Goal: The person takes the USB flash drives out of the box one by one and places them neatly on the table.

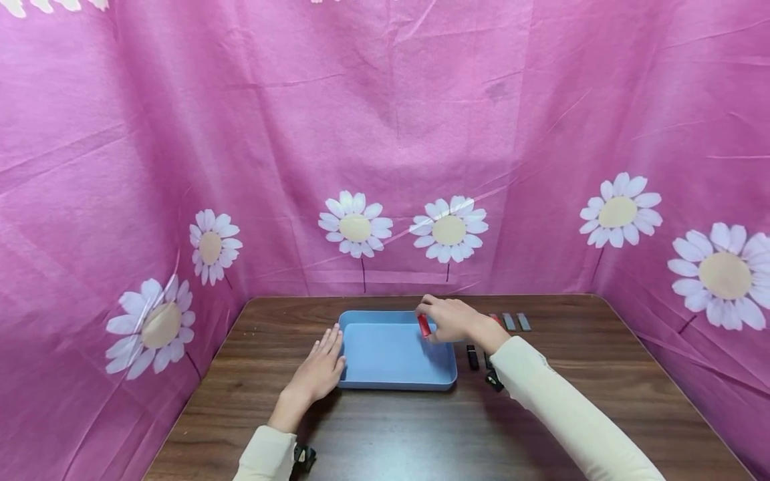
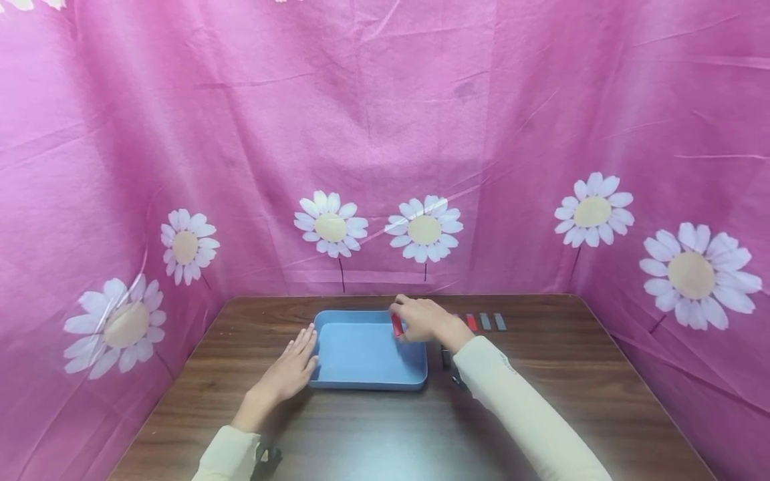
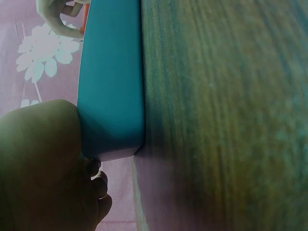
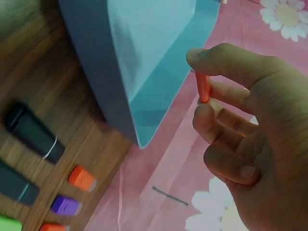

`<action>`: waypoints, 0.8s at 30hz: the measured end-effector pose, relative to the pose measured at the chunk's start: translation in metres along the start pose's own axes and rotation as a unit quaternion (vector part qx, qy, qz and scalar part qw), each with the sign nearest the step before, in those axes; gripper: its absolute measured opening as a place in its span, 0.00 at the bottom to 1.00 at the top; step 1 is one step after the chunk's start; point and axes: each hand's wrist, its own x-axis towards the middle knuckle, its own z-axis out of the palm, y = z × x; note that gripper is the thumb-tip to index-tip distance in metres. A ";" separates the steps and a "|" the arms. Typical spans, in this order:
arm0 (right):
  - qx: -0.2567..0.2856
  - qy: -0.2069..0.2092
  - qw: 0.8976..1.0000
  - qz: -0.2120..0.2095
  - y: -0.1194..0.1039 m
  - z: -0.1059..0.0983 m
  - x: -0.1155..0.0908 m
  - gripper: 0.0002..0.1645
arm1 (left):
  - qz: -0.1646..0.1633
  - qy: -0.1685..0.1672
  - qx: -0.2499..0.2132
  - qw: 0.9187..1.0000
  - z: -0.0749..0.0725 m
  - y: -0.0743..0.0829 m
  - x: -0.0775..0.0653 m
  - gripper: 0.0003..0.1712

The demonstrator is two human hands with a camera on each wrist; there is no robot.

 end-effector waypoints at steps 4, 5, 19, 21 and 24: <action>0.002 0.004 1.000 0.017 0.009 -0.003 -0.013 0.27 | 0.004 0.004 -0.003 1.000 0.000 -0.001 0.001 0.35; 0.004 0.004 1.000 0.021 0.012 -0.003 -0.016 0.28 | 0.004 0.003 -0.003 1.000 0.001 -0.001 0.002 0.35; 0.016 0.033 0.998 0.050 0.041 -0.009 -0.067 0.31 | -0.001 -0.001 -0.004 1.000 0.003 -0.002 0.000 0.35; 0.012 0.038 0.998 0.050 0.045 -0.009 -0.074 0.31 | -0.003 -0.001 -0.002 1.000 0.003 -0.001 0.000 0.35; 0.015 0.044 0.997 0.058 0.051 -0.009 -0.084 0.31 | -0.004 -0.003 0.000 1.000 0.002 -0.001 0.001 0.35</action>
